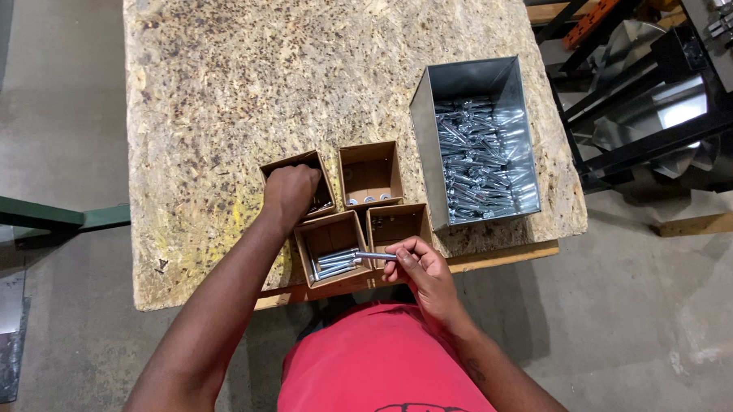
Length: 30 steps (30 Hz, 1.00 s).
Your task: The person repeatedly picks bolts and washers from small cardboard boxes on a workbench, threads the washers onto the bolts by hand, and places the assembled fasteners into a metal bin. The process continues throughout the clip with multiple fasteners being prepared.
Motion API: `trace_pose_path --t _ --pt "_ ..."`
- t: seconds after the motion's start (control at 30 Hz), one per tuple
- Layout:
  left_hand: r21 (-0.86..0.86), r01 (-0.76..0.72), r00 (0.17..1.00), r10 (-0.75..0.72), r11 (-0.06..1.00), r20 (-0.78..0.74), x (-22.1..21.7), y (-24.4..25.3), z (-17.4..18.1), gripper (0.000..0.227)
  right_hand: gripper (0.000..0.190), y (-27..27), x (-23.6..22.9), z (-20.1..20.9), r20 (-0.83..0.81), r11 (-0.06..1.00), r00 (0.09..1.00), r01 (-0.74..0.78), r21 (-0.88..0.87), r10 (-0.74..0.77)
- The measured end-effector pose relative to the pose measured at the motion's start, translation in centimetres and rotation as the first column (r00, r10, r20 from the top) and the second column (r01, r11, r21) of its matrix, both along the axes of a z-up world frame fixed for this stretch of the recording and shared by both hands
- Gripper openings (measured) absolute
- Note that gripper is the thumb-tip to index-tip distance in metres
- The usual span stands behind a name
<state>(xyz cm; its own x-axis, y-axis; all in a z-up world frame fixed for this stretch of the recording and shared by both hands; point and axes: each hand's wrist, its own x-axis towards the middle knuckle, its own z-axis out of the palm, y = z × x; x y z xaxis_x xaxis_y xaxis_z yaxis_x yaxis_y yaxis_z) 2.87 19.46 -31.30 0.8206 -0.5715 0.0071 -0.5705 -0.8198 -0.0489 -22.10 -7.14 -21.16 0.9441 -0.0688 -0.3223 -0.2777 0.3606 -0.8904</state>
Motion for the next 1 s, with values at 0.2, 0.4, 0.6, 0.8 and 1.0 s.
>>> trace_pose_path --t 0.2,0.4,0.6,0.8,1.0 --pt "-0.152 -0.075 0.987 0.052 0.986 -0.151 1.2 0.7 -1.7 0.016 0.036 2.6 0.4 1.8 -0.037 0.997 0.999 -0.03 0.073 0.033" --pt "-0.025 -0.035 0.999 0.034 0.999 -0.031 -0.4 -0.6 -0.4 0.015 0.033 4.2 0.6 2.8 -0.074 0.992 0.99 -0.118 0.032 0.12" --pt "-0.066 -0.029 0.99 0.02 0.997 -0.139 -0.3 -0.5 1.7 0.015 0.031 4.2 0.9 1.7 -0.125 0.99 0.984 -0.137 -0.04 0.131" --pt "-0.143 0.054 0.96 -0.091 0.988 -0.266 -0.2 0.4 3.9 0.015 0.03 4.3 1.0 2.3 -0.139 0.985 0.979 -0.158 -0.068 0.148" --pt "-0.378 -0.221 0.885 0.022 0.899 -0.465 -2.1 1.4 12.2 0.024 0.029 4.2 1.1 2.3 -0.15 0.989 0.98 -0.139 -0.052 0.13"
